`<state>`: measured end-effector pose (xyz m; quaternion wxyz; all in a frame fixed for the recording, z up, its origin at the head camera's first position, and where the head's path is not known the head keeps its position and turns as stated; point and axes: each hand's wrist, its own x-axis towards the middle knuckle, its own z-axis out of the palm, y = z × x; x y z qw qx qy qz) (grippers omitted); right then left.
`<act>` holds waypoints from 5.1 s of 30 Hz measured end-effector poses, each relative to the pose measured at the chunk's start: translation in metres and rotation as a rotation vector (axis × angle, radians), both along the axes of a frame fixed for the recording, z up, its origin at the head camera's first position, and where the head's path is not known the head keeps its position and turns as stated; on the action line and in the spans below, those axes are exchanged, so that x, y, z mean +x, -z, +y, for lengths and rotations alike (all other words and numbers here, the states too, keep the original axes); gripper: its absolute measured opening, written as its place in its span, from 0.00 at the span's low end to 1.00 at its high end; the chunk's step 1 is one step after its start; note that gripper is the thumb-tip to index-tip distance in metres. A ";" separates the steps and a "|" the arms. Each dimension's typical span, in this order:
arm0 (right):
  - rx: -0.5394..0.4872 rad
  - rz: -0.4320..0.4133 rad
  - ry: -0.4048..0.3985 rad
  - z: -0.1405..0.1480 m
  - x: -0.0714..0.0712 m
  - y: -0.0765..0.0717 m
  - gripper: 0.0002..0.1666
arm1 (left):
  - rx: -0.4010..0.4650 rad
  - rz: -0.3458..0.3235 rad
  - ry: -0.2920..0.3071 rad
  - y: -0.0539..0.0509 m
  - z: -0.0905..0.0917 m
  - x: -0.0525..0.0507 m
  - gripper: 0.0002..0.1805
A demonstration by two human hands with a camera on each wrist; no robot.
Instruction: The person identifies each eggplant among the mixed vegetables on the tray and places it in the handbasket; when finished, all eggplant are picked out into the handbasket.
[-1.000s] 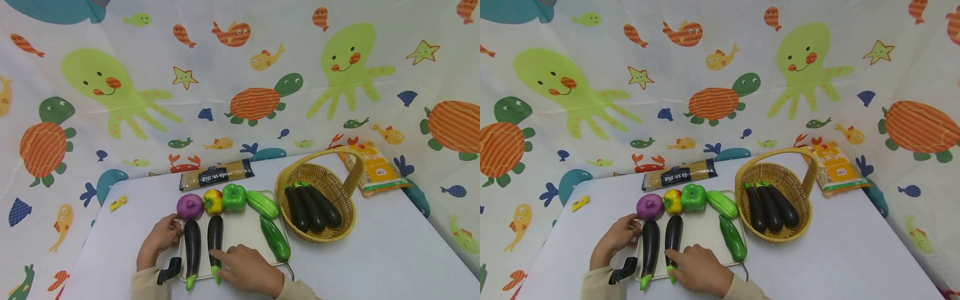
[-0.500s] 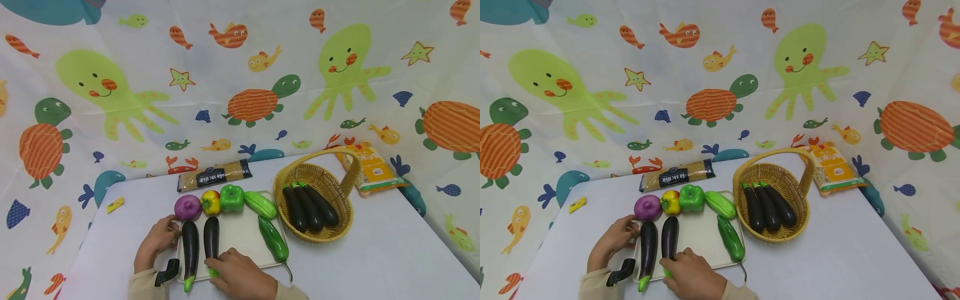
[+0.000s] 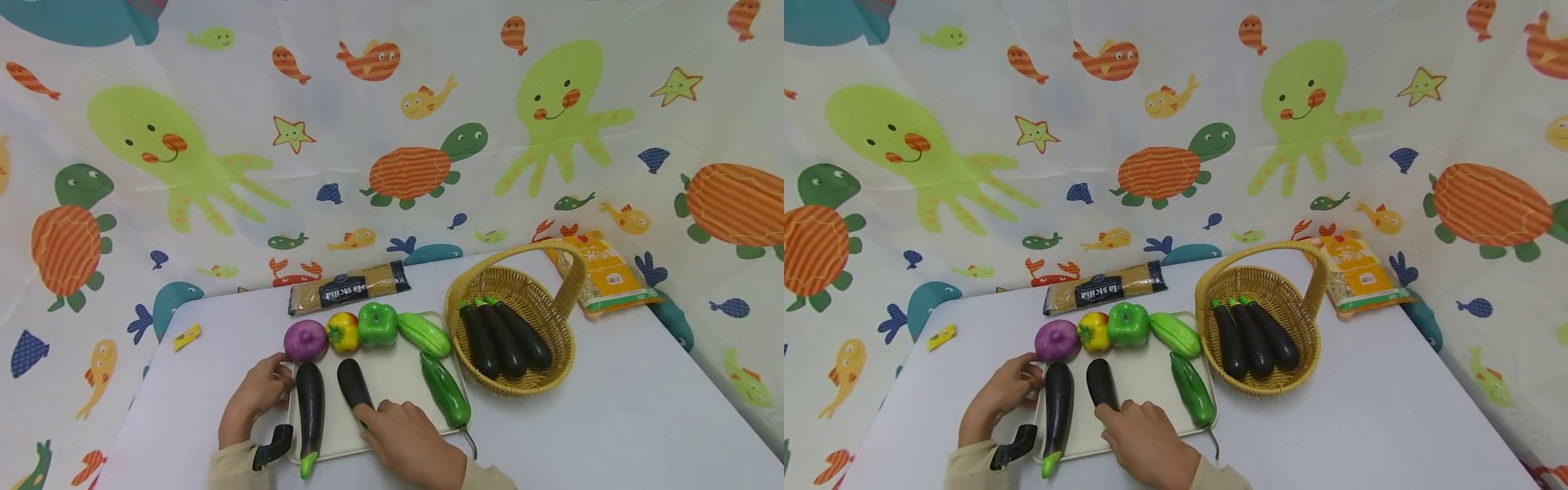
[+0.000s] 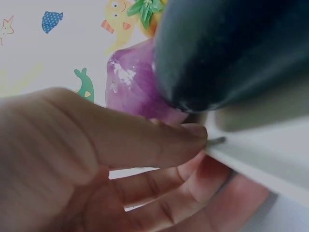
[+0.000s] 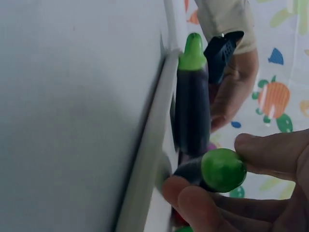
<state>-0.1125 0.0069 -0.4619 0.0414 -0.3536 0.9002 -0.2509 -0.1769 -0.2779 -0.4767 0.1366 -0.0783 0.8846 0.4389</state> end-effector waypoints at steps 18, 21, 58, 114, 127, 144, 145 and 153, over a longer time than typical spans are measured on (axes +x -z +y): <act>-0.128 -0.213 0.088 0.033 -0.028 -0.020 0.16 | 0.007 0.006 -0.004 0.003 -0.001 -0.001 0.26; -0.163 -0.208 0.111 0.036 -0.033 -0.019 0.14 | 0.011 0.005 -0.006 0.003 -0.001 -0.001 0.25; -0.639 -0.516 0.208 0.062 -0.043 -0.037 0.23 | 0.011 -0.009 0.002 0.001 -0.002 0.000 0.26; -0.249 -0.865 0.235 0.195 -0.203 -0.038 0.33 | 0.004 -0.012 -0.017 0.002 0.001 0.000 0.26; -0.197 -0.845 0.201 0.194 -0.209 -0.033 0.29 | 0.006 -0.011 -0.021 0.004 0.001 0.002 0.26; -0.169 -0.787 0.219 0.194 -0.211 -0.029 0.20 | 0.001 -0.002 -0.020 0.003 0.002 0.004 0.27; -0.167 -0.784 0.219 0.194 -0.211 -0.030 0.19 | 0.000 -0.001 -0.020 0.003 0.002 0.003 0.27; -0.121 -0.716 0.236 0.191 -0.210 -0.033 0.18 | 0.004 0.008 -0.021 0.004 0.002 0.003 0.28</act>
